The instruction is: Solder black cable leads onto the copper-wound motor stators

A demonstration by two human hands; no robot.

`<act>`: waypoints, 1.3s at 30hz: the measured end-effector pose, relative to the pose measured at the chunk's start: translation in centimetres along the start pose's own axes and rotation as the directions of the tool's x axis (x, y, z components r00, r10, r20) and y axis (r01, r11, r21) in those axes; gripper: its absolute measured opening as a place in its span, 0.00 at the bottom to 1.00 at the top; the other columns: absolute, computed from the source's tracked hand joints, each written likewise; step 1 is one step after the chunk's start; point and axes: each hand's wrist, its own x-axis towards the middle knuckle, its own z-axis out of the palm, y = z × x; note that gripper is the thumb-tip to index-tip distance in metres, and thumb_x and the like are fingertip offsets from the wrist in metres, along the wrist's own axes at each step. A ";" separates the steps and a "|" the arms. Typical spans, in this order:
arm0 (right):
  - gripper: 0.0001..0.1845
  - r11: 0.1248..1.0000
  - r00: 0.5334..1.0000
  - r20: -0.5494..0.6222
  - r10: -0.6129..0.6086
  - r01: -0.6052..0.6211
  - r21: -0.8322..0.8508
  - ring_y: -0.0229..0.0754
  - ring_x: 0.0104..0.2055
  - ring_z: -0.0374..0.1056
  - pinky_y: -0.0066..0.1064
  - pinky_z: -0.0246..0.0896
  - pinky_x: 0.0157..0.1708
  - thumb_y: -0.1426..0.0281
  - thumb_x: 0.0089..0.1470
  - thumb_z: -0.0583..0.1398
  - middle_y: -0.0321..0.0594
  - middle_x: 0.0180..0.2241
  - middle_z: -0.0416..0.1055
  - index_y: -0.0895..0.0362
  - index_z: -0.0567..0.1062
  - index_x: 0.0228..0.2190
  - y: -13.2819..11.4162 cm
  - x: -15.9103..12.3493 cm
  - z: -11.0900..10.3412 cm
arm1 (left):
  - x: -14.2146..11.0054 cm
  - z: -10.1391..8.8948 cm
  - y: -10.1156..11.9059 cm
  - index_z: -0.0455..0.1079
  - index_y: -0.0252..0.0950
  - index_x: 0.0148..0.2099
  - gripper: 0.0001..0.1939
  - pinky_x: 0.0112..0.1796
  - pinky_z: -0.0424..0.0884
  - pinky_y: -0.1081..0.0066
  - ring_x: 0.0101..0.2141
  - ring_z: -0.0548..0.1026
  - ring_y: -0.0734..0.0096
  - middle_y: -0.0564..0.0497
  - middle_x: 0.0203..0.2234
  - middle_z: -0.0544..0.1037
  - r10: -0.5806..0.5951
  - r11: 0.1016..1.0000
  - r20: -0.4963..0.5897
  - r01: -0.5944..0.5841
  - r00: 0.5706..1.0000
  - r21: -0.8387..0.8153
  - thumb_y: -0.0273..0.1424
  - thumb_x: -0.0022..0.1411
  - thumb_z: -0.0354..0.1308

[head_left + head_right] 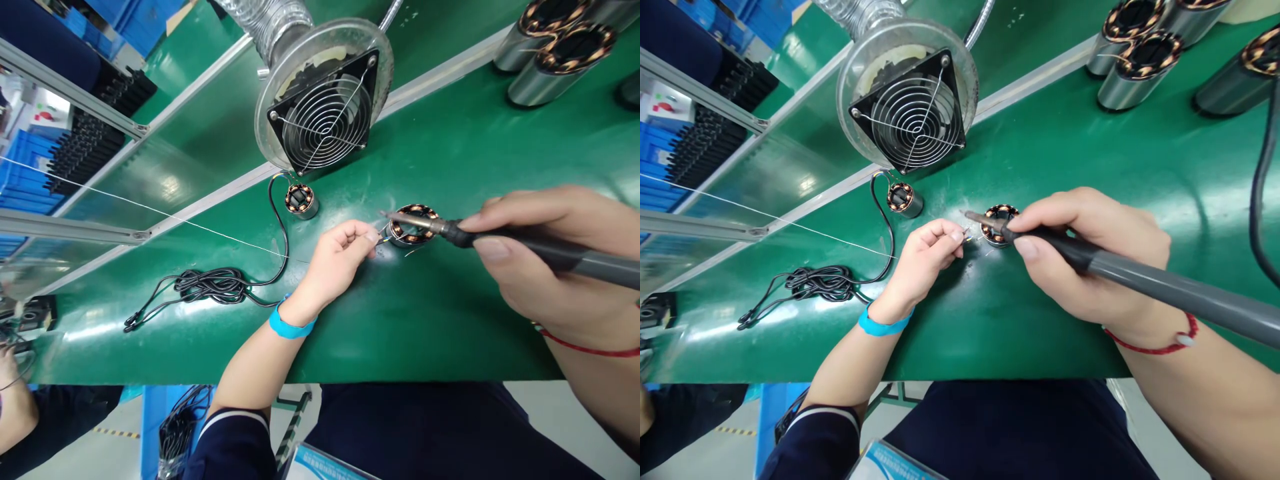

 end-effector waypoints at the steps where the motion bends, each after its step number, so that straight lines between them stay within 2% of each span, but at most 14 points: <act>1: 0.07 0.999 0.999 0.015 -0.047 0.048 -0.013 0.38 0.29 0.71 0.32 0.63 0.26 0.61 0.60 0.64 0.38 0.34 0.78 0.50 0.80 0.38 -0.1 0.1 0.1 | 0.0 0.0 -0.1 0.68 0.35 0.30 0.08 0.31 0.62 0.76 0.23 0.65 0.81 0.59 0.19 0.69 0.010 1.000 0.004 -0.010 1.000 -0.003 0.32 0.59 0.60; 3: 0.11 0.994 0.993 0.053 -0.104 0.105 -0.027 0.39 0.33 0.73 0.33 0.67 0.30 0.66 0.61 0.64 0.37 0.39 0.79 0.48 0.78 0.46 -0.4 0.3 0.5 | 0.1 0.0 -0.1 0.68 0.35 0.30 0.08 0.30 0.62 0.76 0.23 0.65 0.81 0.59 0.19 0.69 0.019 1.000 0.005 -0.019 1.000 -0.001 0.33 0.59 0.60; 7: 0.23 0.997 0.993 0.093 -0.074 0.073 0.015 0.41 0.45 0.77 0.35 0.74 0.46 0.68 0.65 0.61 0.34 0.46 0.79 0.45 0.70 0.59 -0.2 0.1 1.5 | 0.1 0.0 -0.1 0.68 0.35 0.30 0.08 0.30 0.63 0.76 0.23 0.65 0.81 0.59 0.19 0.69 0.012 1.000 -0.005 -0.012 1.000 0.014 0.33 0.60 0.60; 11: 0.23 1.000 0.984 0.177 0.000 -0.001 0.006 0.46 0.52 0.75 0.42 0.72 0.53 0.64 0.67 0.57 0.37 0.47 0.79 0.49 0.66 0.62 0.8 0.0 2.1 | 0.2 0.0 0.0 0.68 0.35 0.30 0.08 0.30 0.63 0.77 0.23 0.65 0.81 0.59 0.19 0.69 0.028 0.999 0.000 -0.028 1.000 0.018 0.32 0.60 0.59; 16: 0.24 0.986 0.961 0.259 -0.094 0.126 -0.109 0.50 0.52 0.74 0.44 0.71 0.51 0.67 0.63 0.60 0.38 0.47 0.79 0.48 0.68 0.60 1.2 0.3 2.3 | 0.1 0.0 0.0 0.67 0.35 0.30 0.07 0.29 0.63 0.77 0.22 0.65 0.81 0.59 0.19 0.69 0.042 0.999 0.002 -0.042 0.999 0.030 0.29 0.61 0.59; 21: 0.31 0.982 0.978 0.165 -0.127 0.147 -0.121 0.50 0.47 0.74 0.45 0.70 0.48 0.69 0.61 0.61 0.38 0.44 0.78 0.47 0.63 0.63 0.9 0.1 2.9 | -0.2 0.2 0.5 0.66 0.35 0.32 0.06 0.28 0.62 0.78 0.22 0.65 0.81 0.59 0.19 0.69 0.022 1.000 -0.051 -0.021 0.998 0.016 0.25 0.62 0.57; 25: 0.32 0.941 0.945 0.194 -0.263 0.296 -0.166 0.50 0.42 0.71 0.43 0.67 0.41 0.72 0.61 0.60 0.38 0.40 0.78 0.47 0.61 0.64 0.8 0.3 3.5 | -0.5 0.4 0.9 0.62 0.36 0.31 0.08 0.27 0.62 0.79 0.22 0.65 0.82 0.58 0.20 0.70 0.032 0.999 -0.067 -0.031 0.997 0.010 0.20 0.62 0.56; 28: 0.31 0.929 0.935 0.205 -0.289 0.326 -0.176 0.48 0.39 0.71 0.41 0.64 0.38 0.74 0.61 0.60 0.37 0.36 0.76 0.47 0.61 0.63 0.8 0.5 3.6 | -0.7 0.3 0.8 0.61 0.36 0.31 0.09 0.25 0.61 0.78 0.20 0.63 0.81 0.59 0.18 0.67 0.061 0.997 -0.060 -0.057 0.996 0.060 0.22 0.62 0.56; 30: 0.31 0.941 0.943 0.194 -0.271 0.302 -0.150 0.47 0.38 0.71 0.41 0.64 0.39 0.73 0.61 0.60 0.36 0.35 0.76 0.46 0.62 0.63 0.8 0.5 3.6 | -0.8 0.2 0.6 0.62 0.37 0.32 0.08 0.24 0.62 0.77 0.20 0.65 0.80 0.59 0.19 0.67 0.110 0.988 -0.044 -0.104 0.993 0.116 0.25 0.63 0.57; 32: 0.30 0.963 0.956 0.181 -0.231 0.251 -0.095 0.46 0.37 0.72 0.42 0.65 0.41 0.73 0.61 0.60 0.35 0.35 0.75 0.46 0.63 0.62 0.9 0.4 3.6 | -0.9 0.1 0.4 0.64 0.37 0.33 0.06 0.27 0.65 0.75 0.23 0.68 0.78 0.56 0.24 0.70 0.237 0.952 -0.023 -0.228 0.971 0.204 0.26 0.63 0.57; 36: 0.28 0.997 0.982 0.171 -0.079 0.075 0.031 0.44 0.38 0.73 0.42 0.68 0.43 0.69 0.60 0.61 0.34 0.35 0.74 0.46 0.65 0.60 1.1 0.0 3.9 | -1.1 -0.2 0.3 0.68 0.36 0.32 0.05 0.39 0.70 0.71 0.35 0.73 0.71 0.50 0.31 0.75 0.529 0.755 0.090 -0.517 0.844 0.403 0.25 0.61 0.58; 38: 0.27 0.996 0.985 0.172 -0.022 0.007 0.090 0.44 0.39 0.74 0.40 0.69 0.43 0.68 0.60 0.62 0.33 0.35 0.74 0.46 0.65 0.59 1.2 -0.2 4.0 | -1.1 -0.3 0.4 0.68 0.36 0.31 0.05 0.40 0.70 0.70 0.37 0.73 0.70 0.50 0.31 0.75 0.560 0.711 0.106 -0.542 0.822 0.448 0.25 0.61 0.58; 39: 0.27 0.993 0.984 0.177 -0.008 -0.012 0.115 0.43 0.39 0.74 0.40 0.70 0.42 0.68 0.59 0.62 0.33 0.35 0.74 0.46 0.66 0.59 1.3 -0.2 4.0 | -1.1 -0.2 0.4 0.68 0.36 0.31 0.05 0.38 0.70 0.71 0.34 0.73 0.72 0.51 0.31 0.75 0.540 0.730 0.081 -0.514 0.838 0.451 0.25 0.61 0.58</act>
